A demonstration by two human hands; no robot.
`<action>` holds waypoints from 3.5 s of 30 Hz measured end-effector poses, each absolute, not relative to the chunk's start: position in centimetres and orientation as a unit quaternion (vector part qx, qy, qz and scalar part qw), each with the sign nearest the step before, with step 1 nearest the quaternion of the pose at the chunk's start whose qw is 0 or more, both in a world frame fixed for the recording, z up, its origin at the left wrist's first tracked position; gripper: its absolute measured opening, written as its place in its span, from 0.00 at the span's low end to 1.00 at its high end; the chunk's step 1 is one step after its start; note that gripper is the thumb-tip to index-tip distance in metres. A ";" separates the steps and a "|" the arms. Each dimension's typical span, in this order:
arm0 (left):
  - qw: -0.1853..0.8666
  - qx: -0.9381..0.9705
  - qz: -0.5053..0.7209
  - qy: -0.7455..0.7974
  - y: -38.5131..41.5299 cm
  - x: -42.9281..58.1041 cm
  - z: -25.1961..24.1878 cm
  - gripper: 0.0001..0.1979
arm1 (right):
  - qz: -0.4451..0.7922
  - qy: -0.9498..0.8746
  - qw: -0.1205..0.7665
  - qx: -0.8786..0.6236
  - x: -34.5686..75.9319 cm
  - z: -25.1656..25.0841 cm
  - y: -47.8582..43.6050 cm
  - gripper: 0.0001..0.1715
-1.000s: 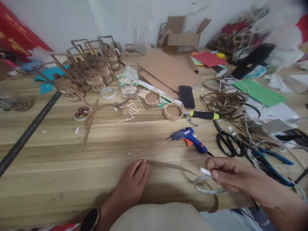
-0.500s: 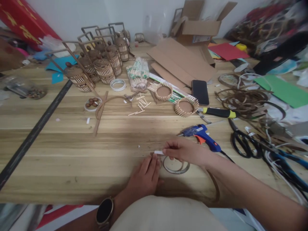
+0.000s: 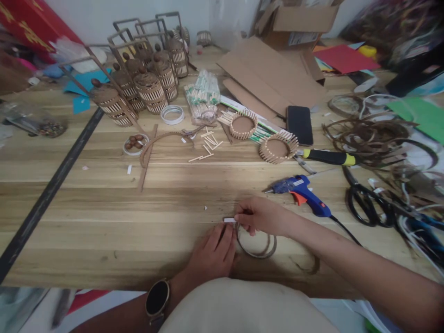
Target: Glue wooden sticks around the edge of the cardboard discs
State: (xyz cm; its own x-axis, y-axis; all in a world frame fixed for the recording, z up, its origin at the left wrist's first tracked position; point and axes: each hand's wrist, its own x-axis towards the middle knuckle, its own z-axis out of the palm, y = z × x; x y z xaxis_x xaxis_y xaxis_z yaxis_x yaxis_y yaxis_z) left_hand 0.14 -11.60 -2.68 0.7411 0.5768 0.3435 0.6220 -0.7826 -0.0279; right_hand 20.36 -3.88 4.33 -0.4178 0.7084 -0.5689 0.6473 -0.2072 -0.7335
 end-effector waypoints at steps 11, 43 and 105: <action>0.073 -0.932 -0.167 -0.313 -11.2 -0.1 -1.7 0.21 | 0.475 -0.675 -0.054 -0.562 19.4 5.4 -3.3 0.11; 0.092 -0.924 -0.193 -0.316 -10.3 0.3 -0.3 0.18 | 0.459 -0.678 -0.111 -0.563 18.6 7.0 -2.4 0.18; 0.155 -0.927 -0.194 -0.283 -8.8 1.4 0.6 0.13 | 0.435 -0.650 -0.152 -0.605 24.8 6.6 -4.2 0.16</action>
State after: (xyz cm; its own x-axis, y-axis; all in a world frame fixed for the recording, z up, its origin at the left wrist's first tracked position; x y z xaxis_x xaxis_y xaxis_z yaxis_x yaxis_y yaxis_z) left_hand 1.38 -8.84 0.58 0.7651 0.4638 0.4467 0.5840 -0.7919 -0.1782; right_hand 24.80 -4.22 6.56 -0.2221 0.6544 -0.7228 0.9179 -0.1096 -0.3813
